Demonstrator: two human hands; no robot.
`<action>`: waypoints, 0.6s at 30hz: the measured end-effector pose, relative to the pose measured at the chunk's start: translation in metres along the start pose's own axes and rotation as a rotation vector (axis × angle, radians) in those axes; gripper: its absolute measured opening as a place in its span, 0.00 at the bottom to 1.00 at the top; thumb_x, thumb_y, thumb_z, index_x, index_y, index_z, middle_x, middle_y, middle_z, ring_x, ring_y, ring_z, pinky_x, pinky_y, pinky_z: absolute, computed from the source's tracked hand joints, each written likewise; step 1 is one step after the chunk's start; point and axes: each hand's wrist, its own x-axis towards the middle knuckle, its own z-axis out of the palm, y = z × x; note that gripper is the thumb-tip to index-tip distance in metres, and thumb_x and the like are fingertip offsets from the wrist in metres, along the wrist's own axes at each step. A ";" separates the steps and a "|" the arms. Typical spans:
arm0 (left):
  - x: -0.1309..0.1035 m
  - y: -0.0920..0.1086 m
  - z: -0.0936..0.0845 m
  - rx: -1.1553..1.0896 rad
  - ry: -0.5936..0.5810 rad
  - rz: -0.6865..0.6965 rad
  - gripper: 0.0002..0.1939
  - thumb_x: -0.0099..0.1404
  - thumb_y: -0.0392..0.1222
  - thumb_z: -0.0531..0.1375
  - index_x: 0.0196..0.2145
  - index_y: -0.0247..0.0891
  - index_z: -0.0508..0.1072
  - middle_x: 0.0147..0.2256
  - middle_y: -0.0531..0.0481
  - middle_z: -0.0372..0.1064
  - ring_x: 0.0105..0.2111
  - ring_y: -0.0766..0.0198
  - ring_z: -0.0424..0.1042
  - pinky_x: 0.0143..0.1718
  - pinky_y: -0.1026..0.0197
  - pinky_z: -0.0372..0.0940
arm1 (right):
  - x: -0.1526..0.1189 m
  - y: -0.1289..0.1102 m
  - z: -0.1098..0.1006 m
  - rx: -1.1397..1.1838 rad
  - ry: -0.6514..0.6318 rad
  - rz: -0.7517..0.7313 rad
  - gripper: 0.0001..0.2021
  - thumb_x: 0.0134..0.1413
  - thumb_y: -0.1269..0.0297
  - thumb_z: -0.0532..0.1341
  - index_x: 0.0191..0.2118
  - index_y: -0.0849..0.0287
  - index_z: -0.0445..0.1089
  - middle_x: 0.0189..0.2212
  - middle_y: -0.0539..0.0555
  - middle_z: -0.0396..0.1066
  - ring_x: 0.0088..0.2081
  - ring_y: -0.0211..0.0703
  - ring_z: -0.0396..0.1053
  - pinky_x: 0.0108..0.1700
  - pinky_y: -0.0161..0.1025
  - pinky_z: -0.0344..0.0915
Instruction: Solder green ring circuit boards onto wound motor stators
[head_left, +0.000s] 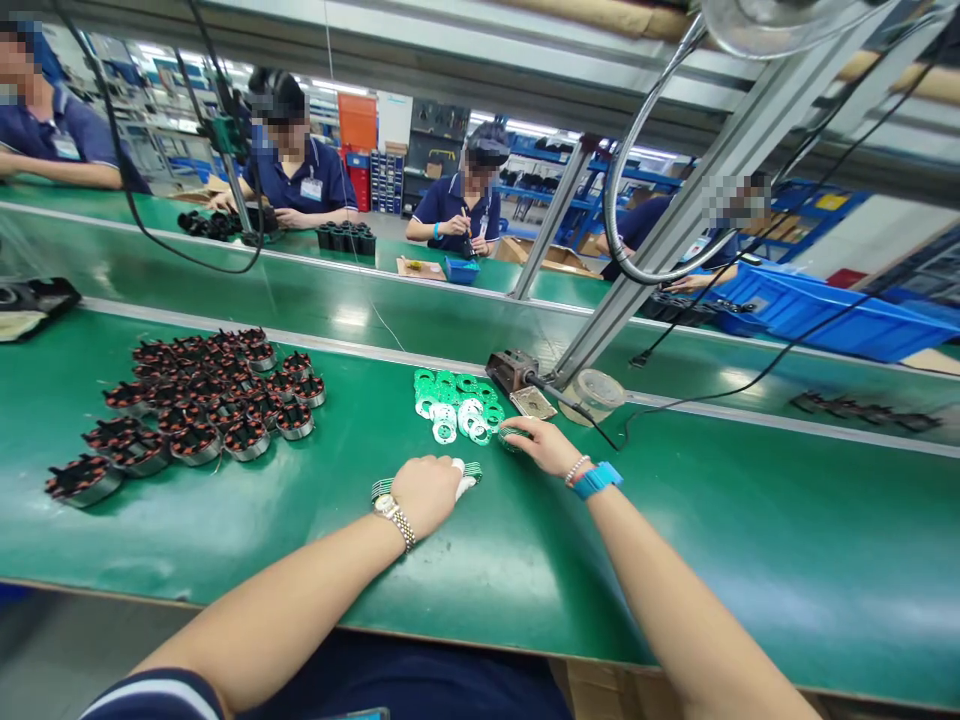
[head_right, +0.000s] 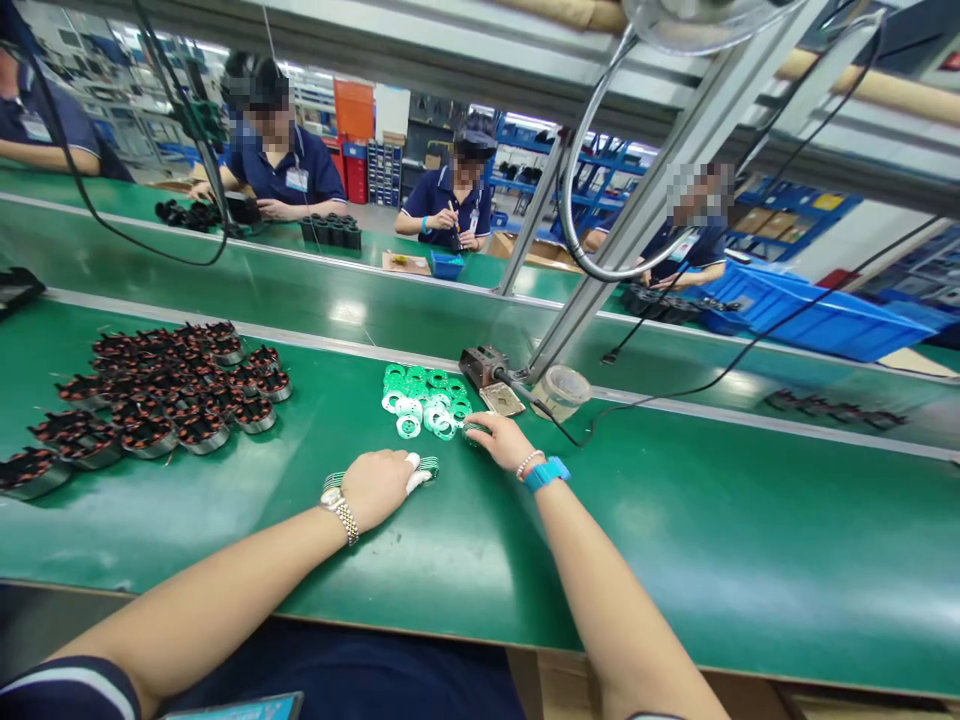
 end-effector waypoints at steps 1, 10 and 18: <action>-0.001 0.000 -0.001 0.004 0.001 0.000 0.17 0.66 0.47 0.46 0.34 0.35 0.69 0.33 0.42 0.70 0.32 0.56 0.71 0.31 0.59 0.63 | 0.006 0.006 -0.001 0.000 -0.009 0.000 0.11 0.50 0.65 0.58 0.41 0.55 0.70 0.38 0.53 0.73 0.40 0.44 0.70 0.42 0.41 0.67; 0.000 -0.001 -0.001 0.005 -0.003 0.015 0.16 0.66 0.47 0.46 0.34 0.35 0.69 0.34 0.42 0.70 0.33 0.56 0.71 0.31 0.59 0.62 | -0.007 0.014 0.027 -0.019 0.034 -0.004 0.23 0.54 0.64 0.55 0.56 0.55 0.57 0.56 0.58 0.57 0.58 0.50 0.53 0.57 0.50 0.55; -0.003 0.002 0.001 0.022 -0.010 0.021 0.16 0.67 0.43 0.45 0.38 0.32 0.68 0.36 0.39 0.69 0.34 0.55 0.70 0.32 0.58 0.62 | -0.036 -0.044 0.035 0.033 0.004 -0.165 0.16 0.58 0.63 0.52 0.51 0.52 0.63 0.45 0.54 0.70 0.46 0.43 0.67 0.49 0.42 0.65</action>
